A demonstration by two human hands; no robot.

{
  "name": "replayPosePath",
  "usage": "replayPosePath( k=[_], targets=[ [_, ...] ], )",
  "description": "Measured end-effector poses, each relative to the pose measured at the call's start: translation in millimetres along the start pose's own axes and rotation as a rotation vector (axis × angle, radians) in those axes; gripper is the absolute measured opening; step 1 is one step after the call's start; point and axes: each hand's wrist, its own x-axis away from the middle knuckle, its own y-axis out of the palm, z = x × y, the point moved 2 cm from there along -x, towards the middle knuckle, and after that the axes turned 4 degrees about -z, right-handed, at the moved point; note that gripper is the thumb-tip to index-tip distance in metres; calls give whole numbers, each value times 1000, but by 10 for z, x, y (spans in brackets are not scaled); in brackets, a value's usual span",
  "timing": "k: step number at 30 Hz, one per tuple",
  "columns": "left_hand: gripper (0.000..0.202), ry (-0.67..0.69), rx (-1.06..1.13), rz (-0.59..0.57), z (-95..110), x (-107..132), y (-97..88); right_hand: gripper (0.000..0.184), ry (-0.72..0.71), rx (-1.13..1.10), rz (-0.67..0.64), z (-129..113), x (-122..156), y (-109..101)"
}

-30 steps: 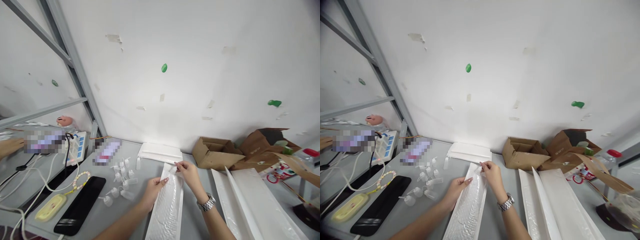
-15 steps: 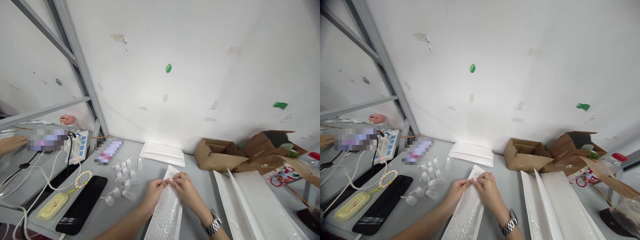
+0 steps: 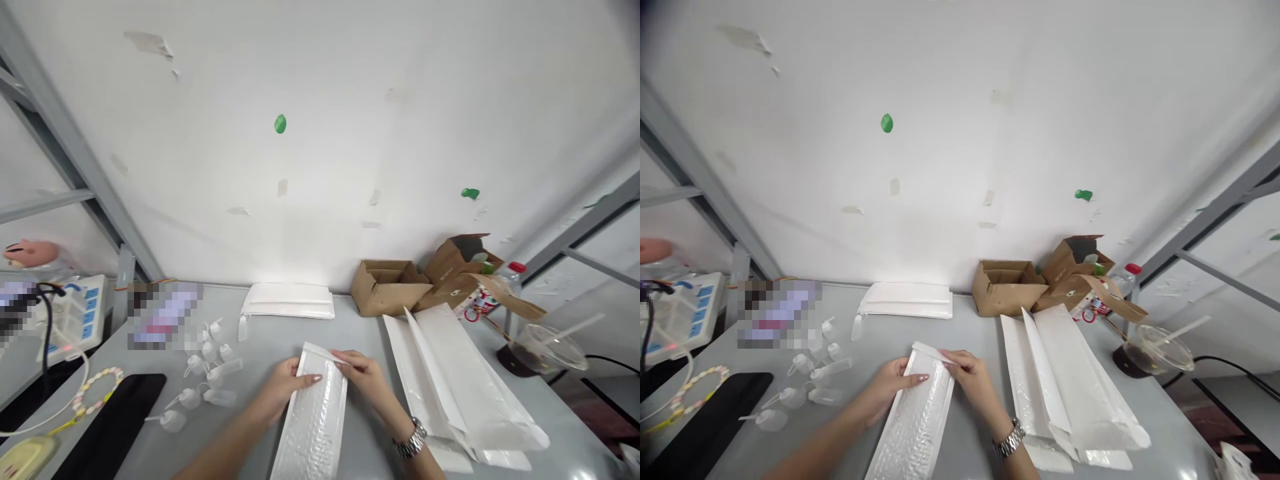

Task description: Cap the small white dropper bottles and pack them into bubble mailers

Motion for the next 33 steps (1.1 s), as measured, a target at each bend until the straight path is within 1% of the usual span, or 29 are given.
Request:
replayPosePath(
  k=[2,5,7,9,11,12,13,14,15,17,19,22,24,25,27,29,31,33],
  targets=[
    [39,14,-67,4,66,-1,-7,34,-51,89,-26,-57,62,27],
    [41,2,-166,97,181,-1,17,30,-67,122,3,-132,119,65],
    [42,22,-224,181,249,-6,50,30,-45,24,86,-148,139,110],
    [40,61,-229,242,290,-15,88,33,2,-146,179,-124,151,187],
    [38,105,-193,292,293,-31,116,37,57,-278,213,-75,150,288],
    [37,126,-175,315,281,-42,124,39,81,-290,215,-50,142,332],
    [37,147,-170,332,260,-58,127,40,95,-246,218,-30,126,359],
    [38,162,-177,339,231,-79,125,41,96,-125,229,-19,103,363],
    [38,164,-194,329,194,-105,119,41,91,48,249,-18,75,341],
    [39,160,-230,310,110,-163,85,41,65,418,284,-50,8,226],
    [44,198,-273,354,45,-208,19,40,51,668,301,-123,-52,25],
    [50,293,-351,465,20,-225,-88,32,63,841,332,-331,-92,-350],
    [46,303,-382,477,41,-211,-125,29,72,972,344,-523,-100,-532],
    [44,298,-383,475,58,-200,-132,27,79,1034,344,-615,-109,-573],
    [41,284,-371,468,88,-172,-127,27,101,1145,331,-749,-151,-533],
    [40,269,-355,452,100,-149,-110,28,132,1229,295,-771,-228,-346],
    [39,255,-345,437,89,-137,-98,26,165,1286,243,-678,-319,-91],
    [38,252,-340,440,69,-133,-101,24,195,1329,197,-515,-397,126]
  ],
)
